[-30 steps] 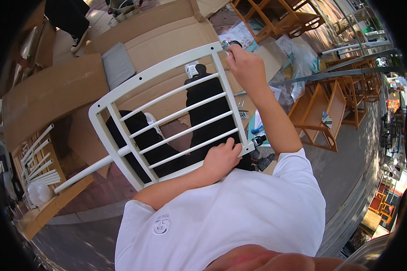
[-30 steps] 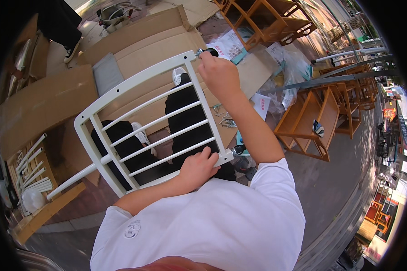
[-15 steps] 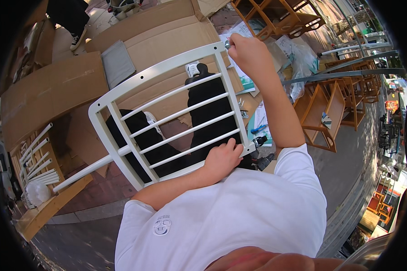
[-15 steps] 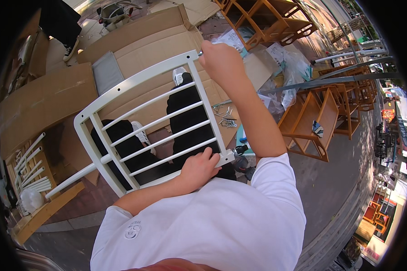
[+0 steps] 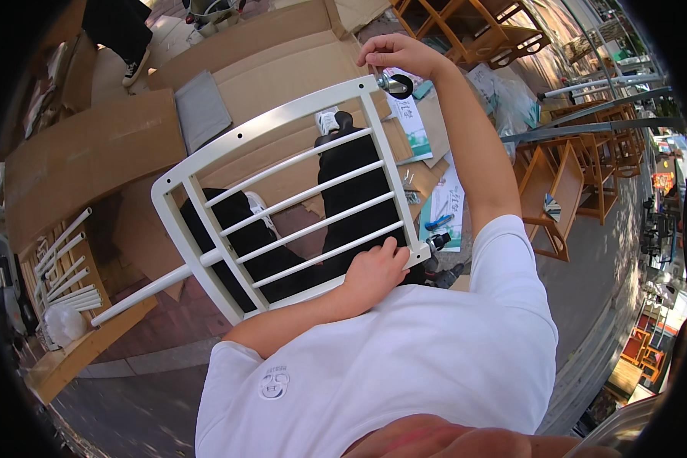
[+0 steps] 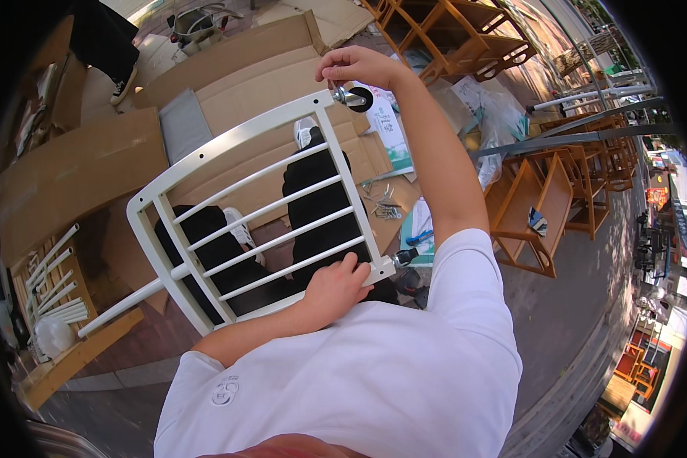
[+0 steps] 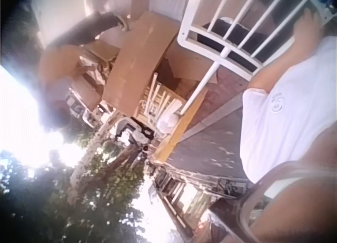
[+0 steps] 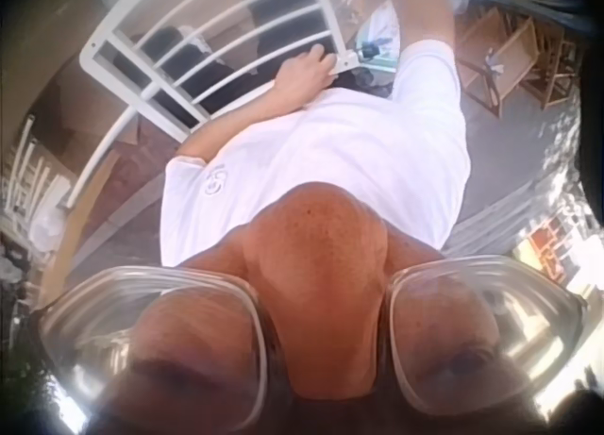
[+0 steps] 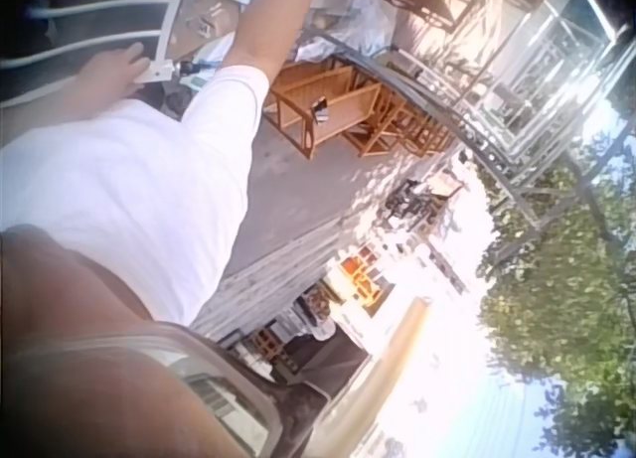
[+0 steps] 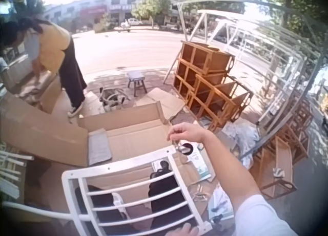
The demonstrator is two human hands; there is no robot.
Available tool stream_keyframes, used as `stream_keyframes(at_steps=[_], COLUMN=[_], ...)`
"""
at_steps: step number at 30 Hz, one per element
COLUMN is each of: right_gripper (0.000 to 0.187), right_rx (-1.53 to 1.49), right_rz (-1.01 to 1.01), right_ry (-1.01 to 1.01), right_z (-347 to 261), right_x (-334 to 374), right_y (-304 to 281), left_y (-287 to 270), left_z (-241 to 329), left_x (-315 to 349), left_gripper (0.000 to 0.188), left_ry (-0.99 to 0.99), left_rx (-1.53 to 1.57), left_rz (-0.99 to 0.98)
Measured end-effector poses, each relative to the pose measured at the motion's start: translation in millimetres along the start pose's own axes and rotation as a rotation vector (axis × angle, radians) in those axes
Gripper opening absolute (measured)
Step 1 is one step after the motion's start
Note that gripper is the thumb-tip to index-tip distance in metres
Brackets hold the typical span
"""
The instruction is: The person assembles a white metal chair frame on a sidewalk. They attach wheels to the base, insert a long white pole into the frame, and use a cordless drill to secure components. The person then attaches additional metal bars and tightens screws by hand.
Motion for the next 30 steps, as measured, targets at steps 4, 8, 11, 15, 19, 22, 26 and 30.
stream_keyframes(at_steps=[4, 8, 11, 15, 19, 22, 26, 30], right_gripper=[0.028, 0.023, 0.020, 0.026, 0.028, 0.019, 0.013, 0.011], right_rx=[-0.320, -0.176, -0.503, -0.521, -0.033, 0.519, 0.737, 0.879], right_rz=[-0.080, 0.073, 0.308, 0.541, 0.880, 0.949, 0.931, 0.837], right_ry=[0.096, 0.086, 0.179, 0.268, 0.114, -0.064, -0.144, -0.167], right_z=[62.9, 65.3, 64.4, 28.2, -17.2, -35.7, -47.0, -60.3], right_x=[1.7, 41.8, 70.0, 97.4, 111.0, 114.3, 108.1, 93.4], right_y=[10.1, 40.7, 73.7, 101.0, 111.4, 113.9, 108.0, 98.1], left_y=[-0.8, -3.2, -1.5, -3.9, -3.4, -2.4, -4.2, -1.8], left_z=[-0.3, -1.0, -1.0, -0.9, -0.2, -0.7, 0.4, -0.2], left_x=[-1.8, -1.9, -1.6, -2.1, -1.8, -1.9, -1.8, -2.4], left_gripper=[0.036, 0.036, 0.037, 0.038, 0.038, 0.038, 0.038, 0.038], left_ry=[-0.004, -0.013, -0.003, -0.023, -0.010, -0.005, 0.002, -0.016], left_rx=[0.013, 0.014, 0.014, 0.015, 0.029, 0.031, 0.028, 0.017], left_rz=[-0.009, -0.002, -0.010, -0.006, -0.004, 0.006, 0.015, 0.011])
Point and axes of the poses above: each hand's wrist, its own x-axis away from the middle knuckle, its own y-axis out of the palm, z = x × y, the point moved 1 cm from there along -x, towards the middle knuckle, and after that the axes turned 9 degrees about z, right-handed, at the moved point
